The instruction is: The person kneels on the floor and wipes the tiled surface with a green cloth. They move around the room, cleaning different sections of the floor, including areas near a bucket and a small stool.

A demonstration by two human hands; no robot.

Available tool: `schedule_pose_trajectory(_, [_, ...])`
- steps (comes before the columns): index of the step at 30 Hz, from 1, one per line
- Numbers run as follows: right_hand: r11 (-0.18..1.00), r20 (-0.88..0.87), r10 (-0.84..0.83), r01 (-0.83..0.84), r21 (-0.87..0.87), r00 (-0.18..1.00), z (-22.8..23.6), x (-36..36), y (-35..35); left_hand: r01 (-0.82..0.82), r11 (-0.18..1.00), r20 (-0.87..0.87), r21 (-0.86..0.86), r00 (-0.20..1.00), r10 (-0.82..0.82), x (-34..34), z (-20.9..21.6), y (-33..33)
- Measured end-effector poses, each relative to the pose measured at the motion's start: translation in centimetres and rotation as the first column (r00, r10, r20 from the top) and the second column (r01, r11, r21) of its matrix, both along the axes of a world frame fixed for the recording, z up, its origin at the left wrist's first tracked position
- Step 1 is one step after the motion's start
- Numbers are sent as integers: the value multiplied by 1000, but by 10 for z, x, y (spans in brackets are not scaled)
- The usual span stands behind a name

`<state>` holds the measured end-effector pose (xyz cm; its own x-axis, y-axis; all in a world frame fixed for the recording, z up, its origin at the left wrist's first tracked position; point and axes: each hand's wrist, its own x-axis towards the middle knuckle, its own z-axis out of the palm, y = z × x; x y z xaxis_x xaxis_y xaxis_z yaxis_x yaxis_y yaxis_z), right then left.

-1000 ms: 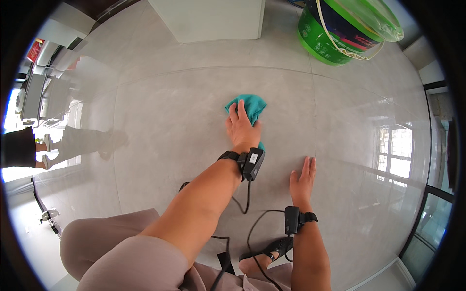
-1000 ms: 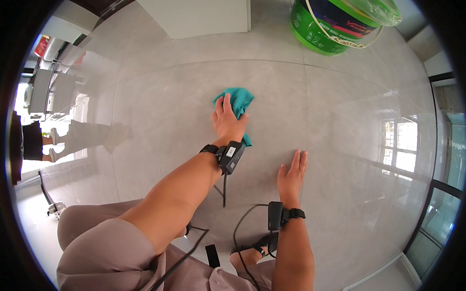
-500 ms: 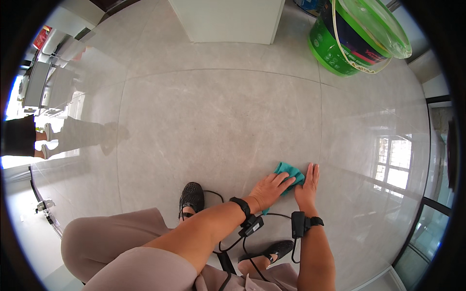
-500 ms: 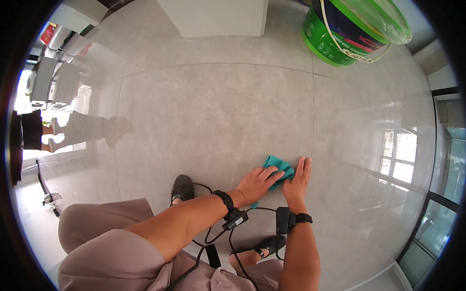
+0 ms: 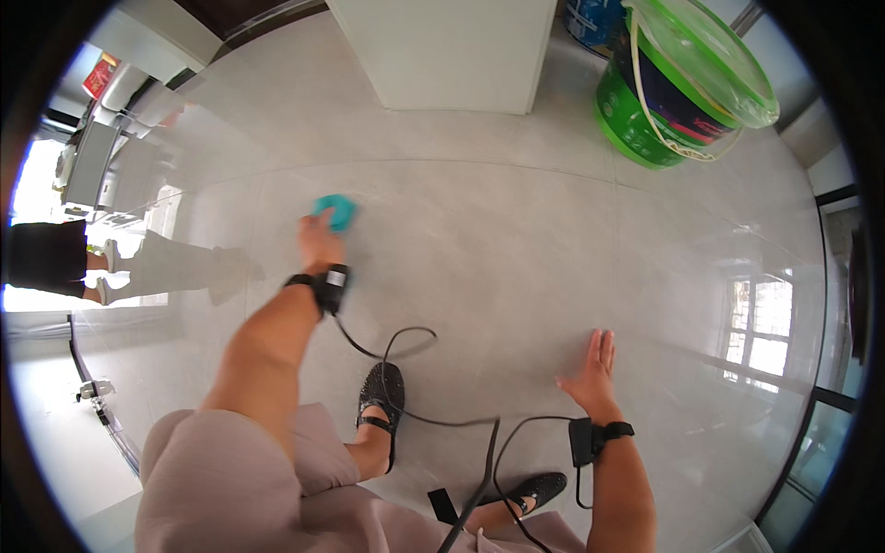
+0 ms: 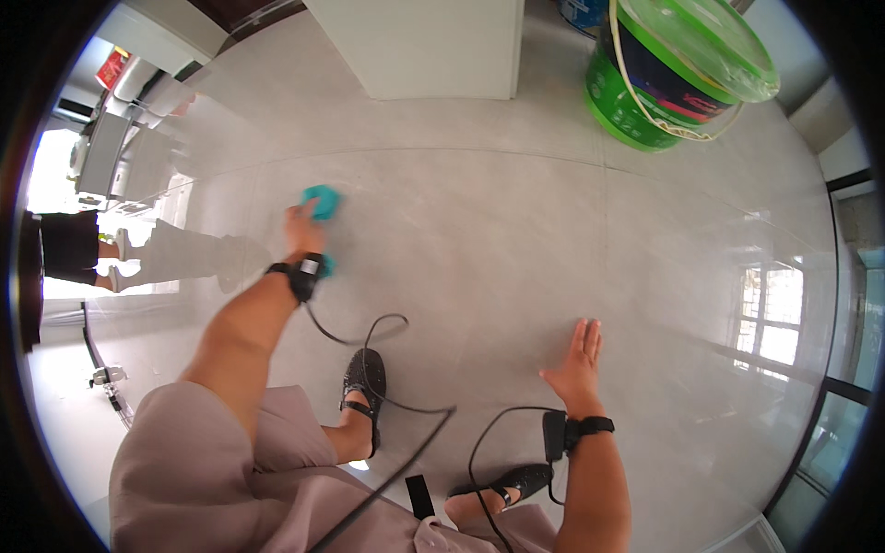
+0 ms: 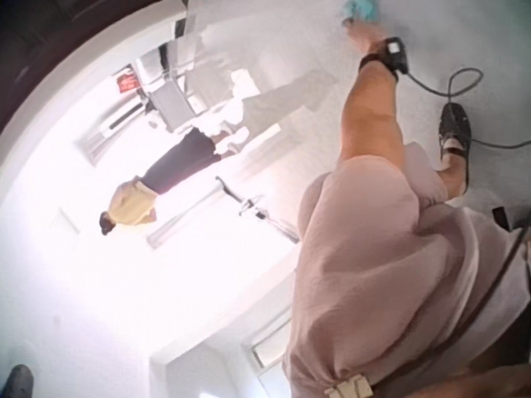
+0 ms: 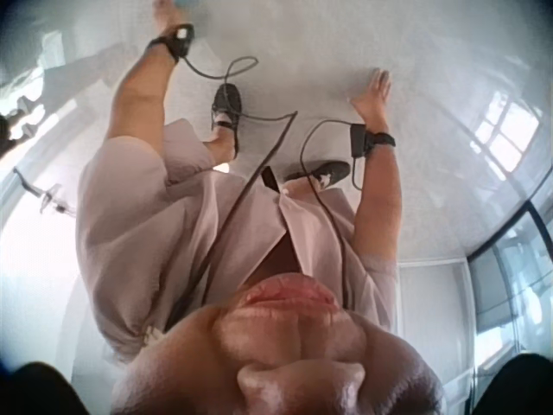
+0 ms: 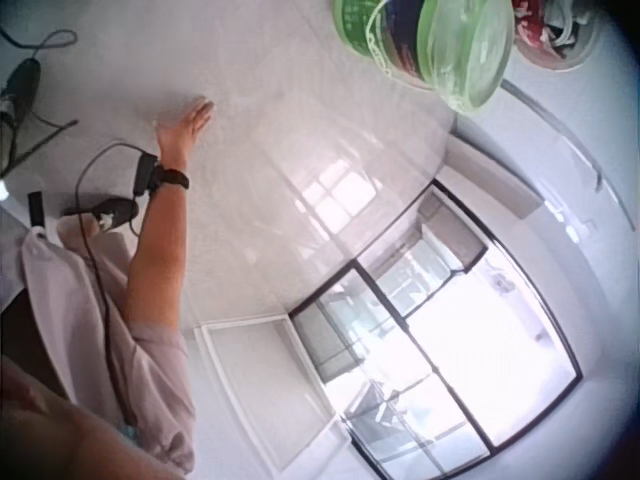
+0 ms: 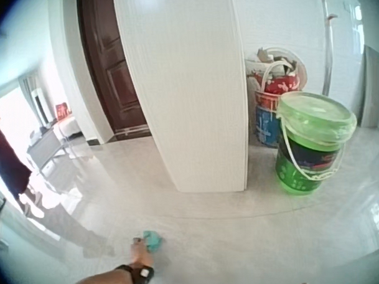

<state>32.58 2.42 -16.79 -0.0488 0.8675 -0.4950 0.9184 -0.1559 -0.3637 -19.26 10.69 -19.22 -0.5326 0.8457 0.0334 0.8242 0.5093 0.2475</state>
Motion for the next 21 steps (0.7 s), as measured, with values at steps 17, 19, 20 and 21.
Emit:
schedule_pose_trajectory(17, [993, -66, -119, 121, 16, 991, 5, -8, -1, 727, 684, 137, 60, 672, -727, 228, -30, 79])
schedule_pose_trajectory(19, [991, -53, -135, 135, 2, 989, 9, -11, 1, 362, 911, 289, 199, 866, -407, 139, -26, 110])
schedule_pose_trajectory(20, [989, -67, -150, 151, 2, 986, 11, -12, 2, 352, 924, 27, 148, 933, -360, 87, -23, 111])
schedule_pose_trajectory(21, [990, -55, -142, 142, -2, 988, 13, -13, 3, 204, 978, -97, 37, 975, -200, 42, -22, 104])
